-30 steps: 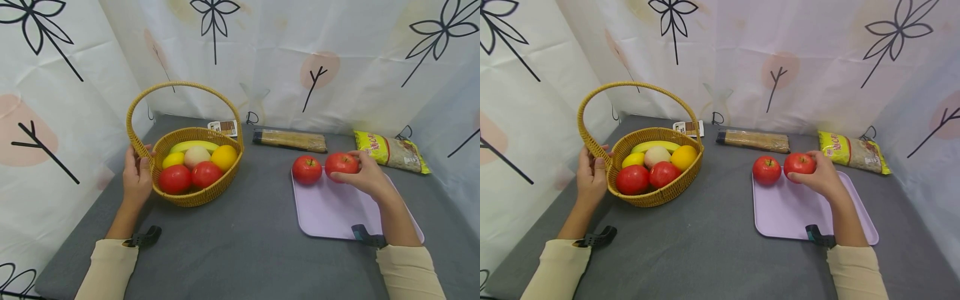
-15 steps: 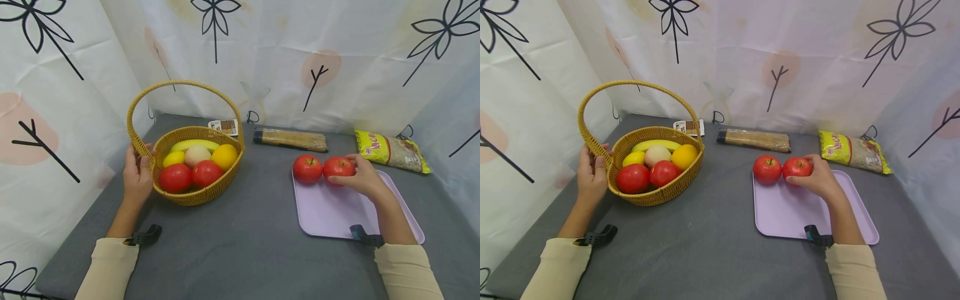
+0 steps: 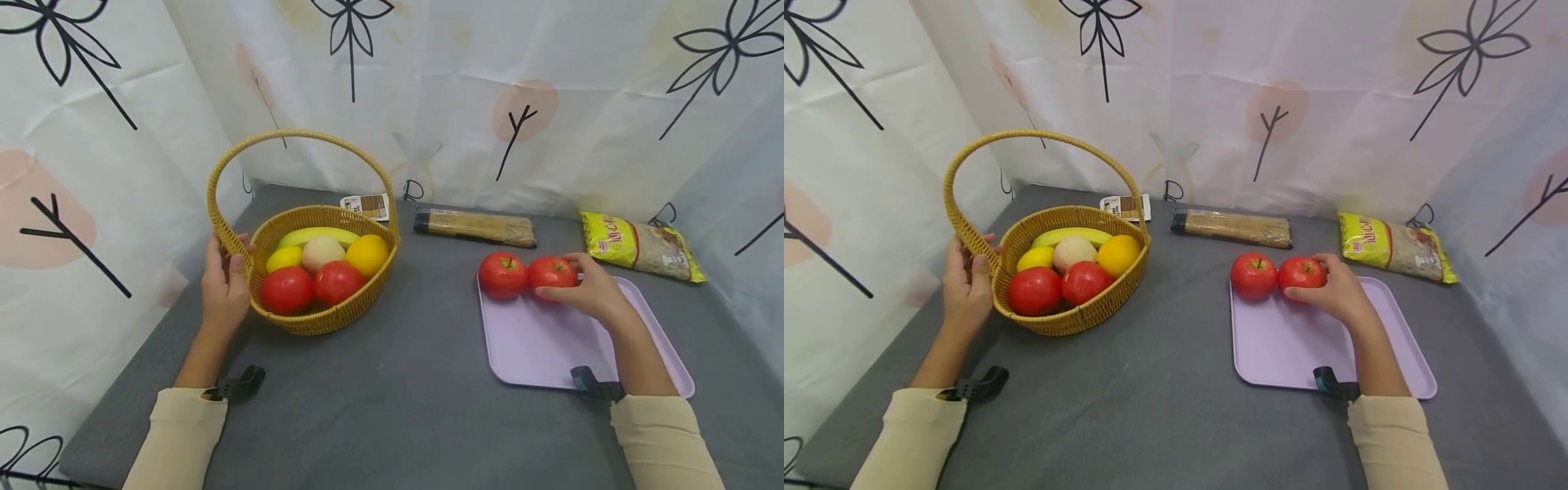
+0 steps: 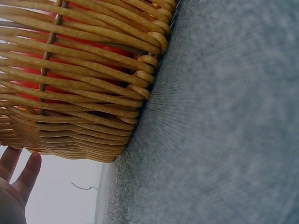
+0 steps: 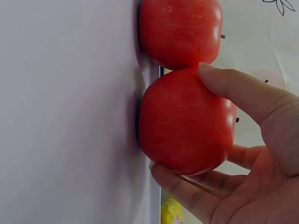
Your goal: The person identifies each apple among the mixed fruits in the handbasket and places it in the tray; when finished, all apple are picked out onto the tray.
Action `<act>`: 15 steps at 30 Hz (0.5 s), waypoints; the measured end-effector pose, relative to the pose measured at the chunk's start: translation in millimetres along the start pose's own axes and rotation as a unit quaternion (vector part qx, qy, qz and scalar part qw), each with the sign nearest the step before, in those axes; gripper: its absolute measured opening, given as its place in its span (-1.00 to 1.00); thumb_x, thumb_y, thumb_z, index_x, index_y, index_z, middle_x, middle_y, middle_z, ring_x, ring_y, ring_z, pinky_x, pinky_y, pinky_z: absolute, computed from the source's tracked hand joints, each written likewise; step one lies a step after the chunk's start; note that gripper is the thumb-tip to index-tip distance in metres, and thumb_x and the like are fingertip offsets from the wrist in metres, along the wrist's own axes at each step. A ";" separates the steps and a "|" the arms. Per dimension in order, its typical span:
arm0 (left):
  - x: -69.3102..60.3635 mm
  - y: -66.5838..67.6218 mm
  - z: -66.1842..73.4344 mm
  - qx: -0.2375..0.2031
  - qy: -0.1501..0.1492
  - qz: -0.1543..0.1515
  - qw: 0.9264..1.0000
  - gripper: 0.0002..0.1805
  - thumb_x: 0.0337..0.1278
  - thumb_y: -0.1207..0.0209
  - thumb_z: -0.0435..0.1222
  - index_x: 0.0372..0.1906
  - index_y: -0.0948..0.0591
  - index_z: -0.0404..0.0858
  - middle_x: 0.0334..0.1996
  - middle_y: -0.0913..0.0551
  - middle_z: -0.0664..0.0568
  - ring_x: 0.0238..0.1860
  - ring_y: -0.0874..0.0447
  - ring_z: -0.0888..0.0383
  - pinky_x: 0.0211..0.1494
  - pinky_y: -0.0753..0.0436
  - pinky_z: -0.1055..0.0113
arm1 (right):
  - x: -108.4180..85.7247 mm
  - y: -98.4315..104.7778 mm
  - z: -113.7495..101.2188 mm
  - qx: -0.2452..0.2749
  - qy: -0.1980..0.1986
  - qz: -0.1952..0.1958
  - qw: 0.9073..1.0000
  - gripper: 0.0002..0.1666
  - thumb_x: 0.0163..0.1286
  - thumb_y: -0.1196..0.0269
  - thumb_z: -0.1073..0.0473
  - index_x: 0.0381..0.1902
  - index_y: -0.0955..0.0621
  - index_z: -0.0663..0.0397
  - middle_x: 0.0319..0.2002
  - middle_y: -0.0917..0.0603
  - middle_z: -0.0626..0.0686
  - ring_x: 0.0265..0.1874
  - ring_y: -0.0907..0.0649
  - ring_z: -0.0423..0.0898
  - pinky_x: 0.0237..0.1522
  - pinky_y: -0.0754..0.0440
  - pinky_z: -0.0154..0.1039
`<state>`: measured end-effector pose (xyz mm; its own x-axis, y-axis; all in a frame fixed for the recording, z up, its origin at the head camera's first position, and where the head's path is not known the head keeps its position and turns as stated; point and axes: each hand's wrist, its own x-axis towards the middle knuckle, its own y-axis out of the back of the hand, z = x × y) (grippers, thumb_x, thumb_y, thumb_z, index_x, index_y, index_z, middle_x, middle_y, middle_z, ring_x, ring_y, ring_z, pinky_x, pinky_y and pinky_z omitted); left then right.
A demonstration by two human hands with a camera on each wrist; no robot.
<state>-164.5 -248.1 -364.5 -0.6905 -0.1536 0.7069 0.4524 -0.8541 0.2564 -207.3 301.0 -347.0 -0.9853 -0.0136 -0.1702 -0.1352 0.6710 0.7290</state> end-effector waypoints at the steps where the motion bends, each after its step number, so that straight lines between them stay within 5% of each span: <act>1: 0.0 -0.1 -0.1 -0.001 0.000 0.000 1.000 -0.48 0.45 0.10 -0.58 0.45 -0.21 -0.42 0.14 -0.49 -0.35 0.11 -0.58 -0.11 0.27 -0.47 0.37 | 0.1 -0.1 0.2 0.000 -0.002 -0.001 1.000 0.19 0.24 -0.43 -0.17 0.50 -0.06 0.36 0.31 -0.22 0.51 0.25 -0.28 0.48 0.11 -0.46 0.37; 15: 0.9 -1.6 -2.9 -0.007 -0.004 0.004 1.000 -0.48 0.44 0.10 -0.59 0.44 -0.24 -0.40 0.14 -0.50 -0.30 0.10 -0.59 -0.06 0.25 -0.48 0.37 | 2.5 -4.6 0.7 -0.003 0.007 0.021 1.000 0.21 0.25 -0.40 -0.23 0.50 -0.08 0.38 0.31 -0.25 0.50 0.23 -0.30 0.46 0.13 -0.43 0.39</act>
<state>-167.5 -248.3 -366.2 -0.6827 -0.1573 0.7136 0.4501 -0.8598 0.2410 -209.0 298.5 -351.3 -0.9915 0.0049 -0.1297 -0.0935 0.6664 0.7397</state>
